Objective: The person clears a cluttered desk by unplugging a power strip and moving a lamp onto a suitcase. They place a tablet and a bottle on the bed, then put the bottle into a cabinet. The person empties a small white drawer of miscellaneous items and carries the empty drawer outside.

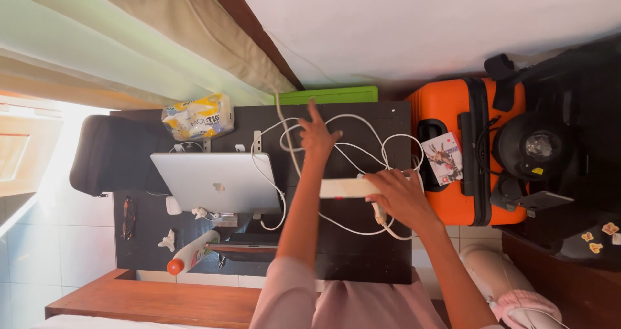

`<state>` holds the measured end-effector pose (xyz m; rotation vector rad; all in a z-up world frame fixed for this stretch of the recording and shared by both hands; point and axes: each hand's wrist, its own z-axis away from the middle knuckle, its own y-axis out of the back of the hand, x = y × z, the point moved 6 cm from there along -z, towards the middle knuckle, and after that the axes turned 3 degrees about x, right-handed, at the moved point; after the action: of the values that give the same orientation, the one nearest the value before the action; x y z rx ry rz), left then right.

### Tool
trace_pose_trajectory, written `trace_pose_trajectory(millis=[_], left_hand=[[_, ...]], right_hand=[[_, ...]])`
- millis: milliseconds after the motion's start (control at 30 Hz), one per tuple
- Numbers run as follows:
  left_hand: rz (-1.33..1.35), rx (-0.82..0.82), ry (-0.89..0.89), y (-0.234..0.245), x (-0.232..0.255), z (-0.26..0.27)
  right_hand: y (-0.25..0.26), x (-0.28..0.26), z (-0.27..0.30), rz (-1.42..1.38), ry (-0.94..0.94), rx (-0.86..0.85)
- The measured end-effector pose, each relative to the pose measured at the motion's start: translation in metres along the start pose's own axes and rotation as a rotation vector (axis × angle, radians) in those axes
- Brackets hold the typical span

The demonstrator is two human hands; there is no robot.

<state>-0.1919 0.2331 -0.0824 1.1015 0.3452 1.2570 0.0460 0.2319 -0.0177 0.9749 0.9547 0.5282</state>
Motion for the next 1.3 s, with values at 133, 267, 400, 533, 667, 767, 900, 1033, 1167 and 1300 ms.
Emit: trace_pose_trajectory(millis=[133, 267, 400, 533, 667, 767, 900, 1033, 1167, 1300], left_hand=[[-0.162, -0.01, -0.016, -0.11, -0.038, -0.072], [0.205, 0.109, -0.247, -0.028, -0.005, -0.033], [0.71, 0.524, -0.533, 0.184, 0.034, 0.095], [1.261, 0.443, -0.505, 0.267, -0.079, 0.138], [1.18, 0.828, -0.058, 0.352, -0.102, 0.268], [1.41, 0.896, -0.036, 0.267, -0.232, 0.254], [0.769, 0.403, 0.008, 0.067, -0.322, 0.246], [0.547, 0.313, -0.425, 0.144, -0.065, 0.335], [-0.14, -0.054, -0.339, 0.002, -0.082, 0.29], [-0.734, -0.254, -0.008, -0.07, -0.094, 0.269]], right_hand=[[0.0, -0.009, 0.004, 0.069, 0.059, 0.061], [-0.019, 0.005, 0.002, 0.144, 0.037, 0.045], [-0.047, 0.038, -0.004, 0.159, -0.035, -0.019], [-0.028, 0.036, 0.0, 0.113, -0.008, -0.016], [0.011, 0.035, 0.002, 0.008, -0.161, -0.017], [0.051, 0.029, 0.009, -0.31, -0.378, -0.077], [0.046, 0.102, 0.019, -0.578, -0.379, 0.205], [0.104, 0.1, 0.038, -0.613, -0.486, 0.161], [0.125, 0.095, 0.059, -0.696, -0.517, 0.216], [0.092, 0.146, 0.074, -0.832, -0.429, 0.433]])
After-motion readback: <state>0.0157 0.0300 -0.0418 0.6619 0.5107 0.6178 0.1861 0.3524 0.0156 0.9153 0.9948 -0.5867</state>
